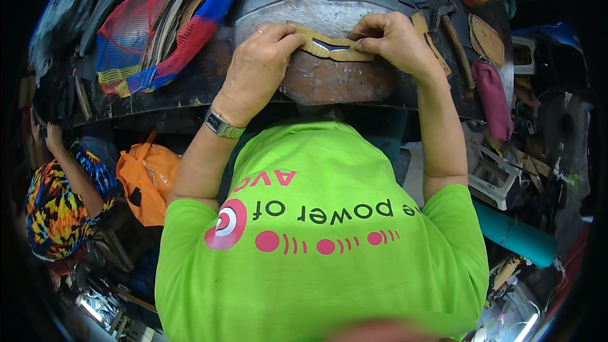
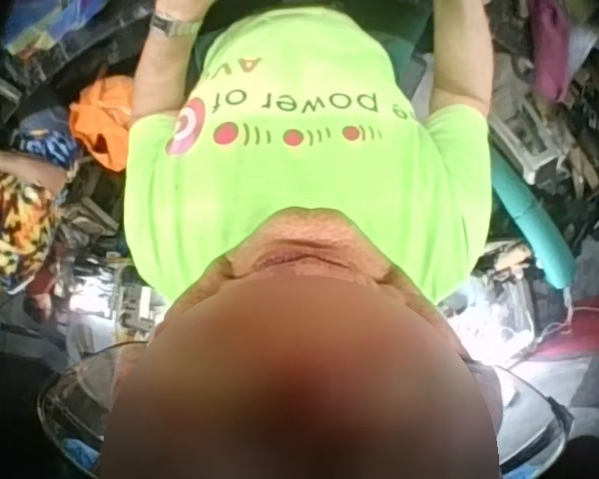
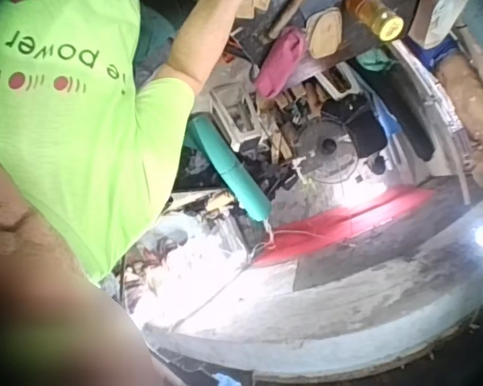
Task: The person repeatedly places a tan template on a dark sheet, marks its outline with a pen, then lifts and repositions the template to mark additional outlines. The person handles the template and sheet directly, without visible tools other than the pen.
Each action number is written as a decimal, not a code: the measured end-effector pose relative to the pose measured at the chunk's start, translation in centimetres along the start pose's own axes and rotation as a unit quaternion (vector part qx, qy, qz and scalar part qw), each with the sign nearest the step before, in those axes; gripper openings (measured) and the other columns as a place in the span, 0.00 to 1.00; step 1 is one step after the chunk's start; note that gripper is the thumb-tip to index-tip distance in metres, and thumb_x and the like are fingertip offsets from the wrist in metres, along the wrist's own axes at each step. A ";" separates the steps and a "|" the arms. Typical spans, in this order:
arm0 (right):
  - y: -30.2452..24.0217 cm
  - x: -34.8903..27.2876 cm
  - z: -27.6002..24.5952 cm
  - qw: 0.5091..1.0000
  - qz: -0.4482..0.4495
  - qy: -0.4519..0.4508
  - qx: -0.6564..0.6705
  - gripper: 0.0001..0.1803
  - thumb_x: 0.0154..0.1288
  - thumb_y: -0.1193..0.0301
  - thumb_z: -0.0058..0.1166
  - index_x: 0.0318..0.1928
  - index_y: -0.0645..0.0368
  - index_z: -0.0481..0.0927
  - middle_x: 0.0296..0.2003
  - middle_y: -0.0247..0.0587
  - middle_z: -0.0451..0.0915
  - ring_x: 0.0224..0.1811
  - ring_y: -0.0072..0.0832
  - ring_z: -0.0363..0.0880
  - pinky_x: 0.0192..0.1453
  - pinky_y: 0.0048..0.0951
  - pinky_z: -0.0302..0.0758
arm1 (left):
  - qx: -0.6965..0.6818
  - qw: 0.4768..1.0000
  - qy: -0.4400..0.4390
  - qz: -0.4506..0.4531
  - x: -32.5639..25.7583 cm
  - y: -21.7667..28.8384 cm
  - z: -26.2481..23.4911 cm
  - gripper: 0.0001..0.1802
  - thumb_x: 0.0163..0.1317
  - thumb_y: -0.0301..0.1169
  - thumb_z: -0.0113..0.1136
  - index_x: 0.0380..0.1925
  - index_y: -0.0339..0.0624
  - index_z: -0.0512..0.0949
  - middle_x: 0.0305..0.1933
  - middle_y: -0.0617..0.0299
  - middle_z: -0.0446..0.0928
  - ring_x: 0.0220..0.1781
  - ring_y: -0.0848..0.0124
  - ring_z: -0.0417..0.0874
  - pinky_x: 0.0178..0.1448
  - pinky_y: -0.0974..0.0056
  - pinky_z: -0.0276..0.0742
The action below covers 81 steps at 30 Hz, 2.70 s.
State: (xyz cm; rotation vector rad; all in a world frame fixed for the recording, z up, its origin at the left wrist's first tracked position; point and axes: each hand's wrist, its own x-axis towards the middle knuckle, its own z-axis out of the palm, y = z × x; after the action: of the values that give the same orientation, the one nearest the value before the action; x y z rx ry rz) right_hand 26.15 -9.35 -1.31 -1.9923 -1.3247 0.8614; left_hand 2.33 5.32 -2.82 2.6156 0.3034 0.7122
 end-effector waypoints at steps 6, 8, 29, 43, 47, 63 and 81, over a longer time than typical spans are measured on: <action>0.1 -1.7 -1.0 0.985 -0.111 0.115 -0.071 0.19 0.57 0.75 0.71 0.51 0.60 0.87 0.45 0.42 0.84 0.40 0.29 0.82 0.46 0.32 0.78 | 0.017 0.999 -0.042 0.014 0.4 0.2 -0.5 0.12 0.61 0.21 0.60 0.44 0.40 0.85 0.49 0.56 0.84 0.54 0.56 0.84 0.58 0.56 0.82; 0.3 -3.2 -1.4 0.991 -0.097 0.089 -0.018 0.24 0.57 0.75 0.72 0.55 0.58 0.84 0.48 0.40 0.82 0.42 0.30 0.80 0.47 0.33 0.77 | 0.022 0.999 -0.048 0.009 0.4 0.3 -0.5 0.12 0.61 0.21 0.60 0.44 0.40 0.86 0.50 0.56 0.83 0.54 0.56 0.84 0.59 0.55 0.82; 1.9 -4.2 -0.1 0.991 -0.110 0.072 0.017 0.18 0.56 0.80 0.72 0.48 0.63 0.87 0.51 0.40 0.85 0.55 0.33 0.84 0.62 0.30 0.78 | -0.059 0.994 -0.088 -0.030 1.4 -1.8 -1.4 0.14 0.61 0.20 0.68 0.47 0.42 0.88 0.56 0.52 0.85 0.54 0.55 0.88 0.60 0.59 0.83; 1.0 -4.0 -0.1 0.995 -0.078 0.065 0.010 0.15 0.55 0.81 0.71 0.45 0.64 0.89 0.46 0.40 0.86 0.52 0.34 0.84 0.59 0.31 0.78 | -0.070 0.994 -0.084 -0.023 1.6 -2.0 -1.5 0.12 0.60 0.21 0.69 0.45 0.38 0.87 0.55 0.53 0.87 0.55 0.54 0.88 0.61 0.59 0.83; 0.8 -4.1 -0.1 0.995 -0.081 0.064 -0.010 0.15 0.55 0.80 0.71 0.45 0.63 0.89 0.46 0.40 0.86 0.53 0.34 0.84 0.60 0.32 0.78 | -0.032 0.996 -0.072 -0.043 1.2 -0.6 -1.3 0.10 0.62 0.22 0.68 0.43 0.38 0.87 0.55 0.53 0.85 0.55 0.52 0.87 0.61 0.57 0.83; 0.6 -4.0 -0.2 0.991 -0.107 0.073 -0.028 0.24 0.56 0.82 0.68 0.55 0.58 0.87 0.45 0.38 0.86 0.46 0.30 0.83 0.54 0.29 0.79 | 0.146 0.967 -0.208 0.028 -0.4 5.3 -0.9 0.51 0.51 0.57 0.76 0.77 0.67 0.67 0.67 0.36 0.68 0.74 0.34 0.65 0.74 0.45 0.67; 1.3 -4.2 -0.5 0.992 -0.077 0.095 -0.019 0.34 0.58 0.80 0.70 0.67 0.50 0.81 0.49 0.34 0.83 0.41 0.20 0.76 0.46 0.24 0.76 | 0.120 0.970 -0.209 0.005 -0.9 5.5 -0.5 0.55 0.47 0.54 0.81 0.77 0.69 0.67 0.77 0.35 0.59 0.76 0.30 0.62 0.77 0.41 0.65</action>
State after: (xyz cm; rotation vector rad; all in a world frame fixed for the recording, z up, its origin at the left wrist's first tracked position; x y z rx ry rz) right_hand 26.04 -13.75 -1.22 -1.9185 -1.3711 0.5650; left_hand 1.88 0.34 -0.39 2.9112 0.2609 0.1157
